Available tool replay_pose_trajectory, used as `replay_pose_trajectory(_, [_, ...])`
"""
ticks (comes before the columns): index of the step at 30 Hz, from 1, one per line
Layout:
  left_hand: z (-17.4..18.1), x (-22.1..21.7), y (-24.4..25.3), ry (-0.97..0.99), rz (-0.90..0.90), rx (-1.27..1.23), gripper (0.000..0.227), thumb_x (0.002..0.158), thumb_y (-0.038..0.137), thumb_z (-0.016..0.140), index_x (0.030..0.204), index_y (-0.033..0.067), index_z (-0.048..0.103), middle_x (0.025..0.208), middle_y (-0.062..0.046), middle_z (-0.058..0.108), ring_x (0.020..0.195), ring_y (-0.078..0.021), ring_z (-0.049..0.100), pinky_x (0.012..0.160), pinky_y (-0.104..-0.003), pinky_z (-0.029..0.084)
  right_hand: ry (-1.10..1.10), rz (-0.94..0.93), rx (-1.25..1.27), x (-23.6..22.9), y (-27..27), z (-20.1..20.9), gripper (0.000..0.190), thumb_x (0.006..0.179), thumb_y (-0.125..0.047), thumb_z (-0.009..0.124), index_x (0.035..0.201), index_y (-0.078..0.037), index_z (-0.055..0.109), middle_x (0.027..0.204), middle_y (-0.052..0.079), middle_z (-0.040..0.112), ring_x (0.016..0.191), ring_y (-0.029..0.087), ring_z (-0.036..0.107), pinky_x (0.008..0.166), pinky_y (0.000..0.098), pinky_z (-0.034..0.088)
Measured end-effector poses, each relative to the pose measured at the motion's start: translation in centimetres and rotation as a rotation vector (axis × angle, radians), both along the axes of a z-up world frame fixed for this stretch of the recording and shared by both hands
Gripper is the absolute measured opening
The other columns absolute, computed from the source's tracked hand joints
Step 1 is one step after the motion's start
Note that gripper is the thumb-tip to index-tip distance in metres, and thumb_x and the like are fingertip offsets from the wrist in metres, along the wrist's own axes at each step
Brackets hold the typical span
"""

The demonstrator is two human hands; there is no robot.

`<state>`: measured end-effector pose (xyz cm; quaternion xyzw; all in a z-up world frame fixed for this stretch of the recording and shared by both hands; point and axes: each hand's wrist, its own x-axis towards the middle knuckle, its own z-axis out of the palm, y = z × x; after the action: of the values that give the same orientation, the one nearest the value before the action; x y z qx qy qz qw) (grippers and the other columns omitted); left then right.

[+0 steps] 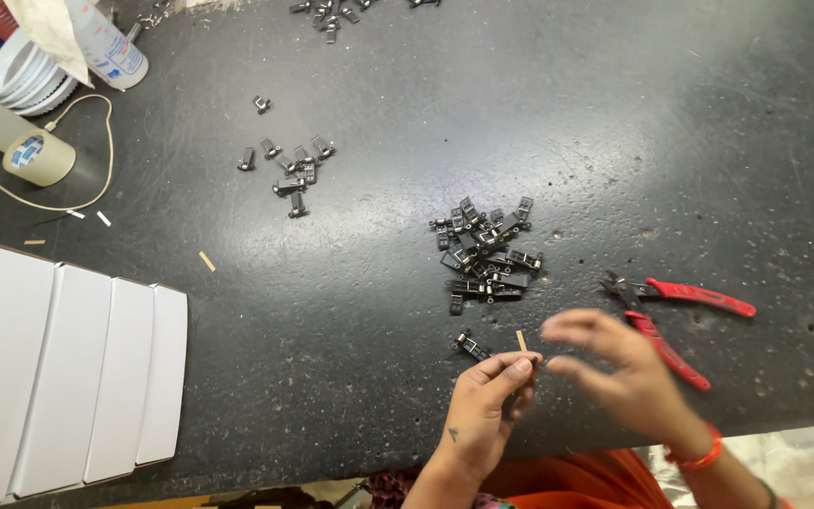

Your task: The person repeatedly picks small black plastic components from a pile on a dark workbench, inserts a thin wooden stick into each component, and uses red-handled pliers to press or secure the assembly. Completed units are placed back on the table while the process continues.

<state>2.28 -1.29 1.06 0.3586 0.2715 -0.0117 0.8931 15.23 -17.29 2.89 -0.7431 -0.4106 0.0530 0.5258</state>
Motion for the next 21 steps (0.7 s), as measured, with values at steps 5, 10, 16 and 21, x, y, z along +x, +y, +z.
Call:
replay_pose_trajectory(5, [0.4, -0.5, 0.2, -0.097, 0.072, -0.071, 0.019, 0.102, 0.014, 0.063, 0.115, 0.0011, 0.068, 0.091, -0.004, 0.067, 0.074, -0.0096, 0.061, 0.062, -0.023, 0.045, 0.182, 0.101, 0.085, -1.9, 1.6, -2.0, 0.022, 0.08, -0.004, 0.081, 0.102, -0.007, 0.079, 0.11, 0.008, 0.074, 0.1, 0.015, 0.073, 0.086, 0.0291, 0.059])
replay_pose_trajectory(10, [2.5, -0.3, 1.3, -0.04, 0.417, -0.123, 0.033, 0.1, 0.015, 0.047, 0.132, 0.0058, 0.05, 0.111, -0.018, 0.073, 0.089, -0.0225, 0.071, 0.076, -0.032, 0.058, 0.567, -0.043, 0.116, -2.9, 1.7, -3.0, 0.023, 0.08, 0.0, 0.078, 0.103, 0.0, 0.075, 0.095, 0.01, 0.08, 0.09, 0.015, 0.075, 0.082, 0.0291, 0.06])
replay_pose_trajectory(16, [1.1, -0.8, -1.3, -0.23, 0.389, 0.043, 0.04, 0.104, 0.031, 0.038, 0.128, 0.0032, 0.051, 0.11, -0.014, 0.068, 0.101, -0.0189, 0.069, 0.09, -0.028, 0.059, 0.591, 0.081, 0.199, -6.5, 3.2, -3.8, 0.014, 0.078, 0.002, 0.083, 0.092, 0.002, 0.079, 0.088, 0.009, 0.081, 0.084, 0.014, 0.077, 0.077, 0.0285, 0.063])
replay_pose_trajectory(21, [-2.8, -1.7, -1.3, -0.234, 0.484, 0.336, 0.039, 0.115, 0.039, 0.051, 0.111, 0.0006, 0.058, 0.09, -0.001, 0.052, 0.08, -0.0065, 0.05, 0.066, -0.02, 0.042, 0.524, 0.094, 0.191, -5.8, 3.7, -2.8, 0.013, 0.078, 0.003, 0.08, 0.09, 0.003, 0.08, 0.093, 0.01, 0.08, 0.086, 0.015, 0.075, 0.076, 0.028, 0.062])
